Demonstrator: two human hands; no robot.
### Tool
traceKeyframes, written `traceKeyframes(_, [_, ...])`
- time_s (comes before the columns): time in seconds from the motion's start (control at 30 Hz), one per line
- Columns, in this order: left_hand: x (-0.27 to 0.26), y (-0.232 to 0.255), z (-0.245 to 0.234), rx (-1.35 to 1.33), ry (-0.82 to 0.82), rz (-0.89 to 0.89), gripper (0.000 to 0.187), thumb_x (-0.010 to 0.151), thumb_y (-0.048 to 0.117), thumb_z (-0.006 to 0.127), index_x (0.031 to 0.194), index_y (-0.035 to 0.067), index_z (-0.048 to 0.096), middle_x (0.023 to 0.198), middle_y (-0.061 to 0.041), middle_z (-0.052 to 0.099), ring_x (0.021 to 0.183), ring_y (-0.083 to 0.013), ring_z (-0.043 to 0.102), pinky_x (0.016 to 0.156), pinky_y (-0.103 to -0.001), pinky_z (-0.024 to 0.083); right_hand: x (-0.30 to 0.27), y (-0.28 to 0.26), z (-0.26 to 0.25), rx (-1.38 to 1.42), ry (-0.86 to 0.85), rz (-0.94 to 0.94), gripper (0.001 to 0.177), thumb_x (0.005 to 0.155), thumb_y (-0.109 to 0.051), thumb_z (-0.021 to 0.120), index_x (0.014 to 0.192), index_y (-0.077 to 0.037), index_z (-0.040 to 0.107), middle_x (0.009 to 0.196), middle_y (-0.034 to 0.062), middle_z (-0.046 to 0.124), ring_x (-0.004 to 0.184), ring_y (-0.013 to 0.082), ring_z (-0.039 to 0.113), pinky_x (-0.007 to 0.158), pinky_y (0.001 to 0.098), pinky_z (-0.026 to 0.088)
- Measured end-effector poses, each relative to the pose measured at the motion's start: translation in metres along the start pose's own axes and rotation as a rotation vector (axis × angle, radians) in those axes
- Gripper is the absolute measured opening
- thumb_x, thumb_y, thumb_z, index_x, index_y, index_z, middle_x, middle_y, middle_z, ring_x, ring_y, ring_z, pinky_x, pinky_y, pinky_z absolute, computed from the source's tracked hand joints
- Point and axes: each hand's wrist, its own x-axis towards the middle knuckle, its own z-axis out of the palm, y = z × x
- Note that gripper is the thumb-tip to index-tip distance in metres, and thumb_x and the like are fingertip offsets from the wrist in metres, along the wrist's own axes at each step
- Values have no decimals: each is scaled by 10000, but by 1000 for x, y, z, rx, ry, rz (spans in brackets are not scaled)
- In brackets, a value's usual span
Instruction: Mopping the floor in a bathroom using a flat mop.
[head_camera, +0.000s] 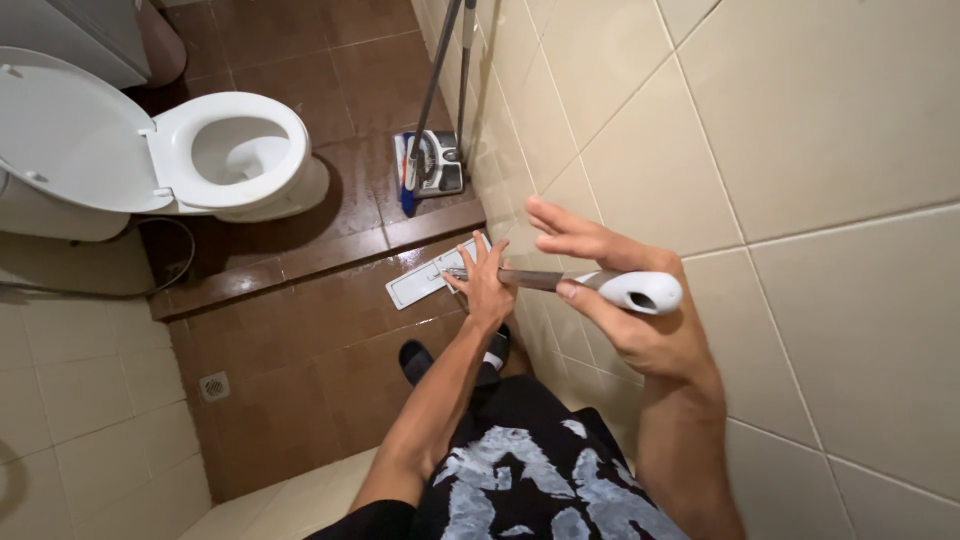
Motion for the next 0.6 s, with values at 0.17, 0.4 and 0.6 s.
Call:
traceKeyframes(0.17, [5,25,-17,279,-71,-20,553,832,298,684,1376,263,588,1654,-234,222,1511,-542,114,999,-904,-50,-3,15,-19,-38,40,-75,396,880,143,624,1251,19,687,1497,257,589,1454,339,551,1238,440,405])
traceKeyframes(0.4, [6,28,-23,364,-100,-32,509,780,293,743,1283,279,660,1616,-213,295,1516,-492,174,1030,-932,-31,-1,27,-26,29,15,-49,381,887,81,681,1265,36,681,1465,276,608,1383,349,612,1189,449,458])
traceKeyframes(0.6, [5,47,-49,387,-135,-87,333,728,259,770,1057,233,730,1654,-274,165,1524,-514,84,990,-921,-41,-5,36,-25,102,49,-21,361,874,90,684,1232,38,696,1461,290,608,1384,379,613,1155,465,470])
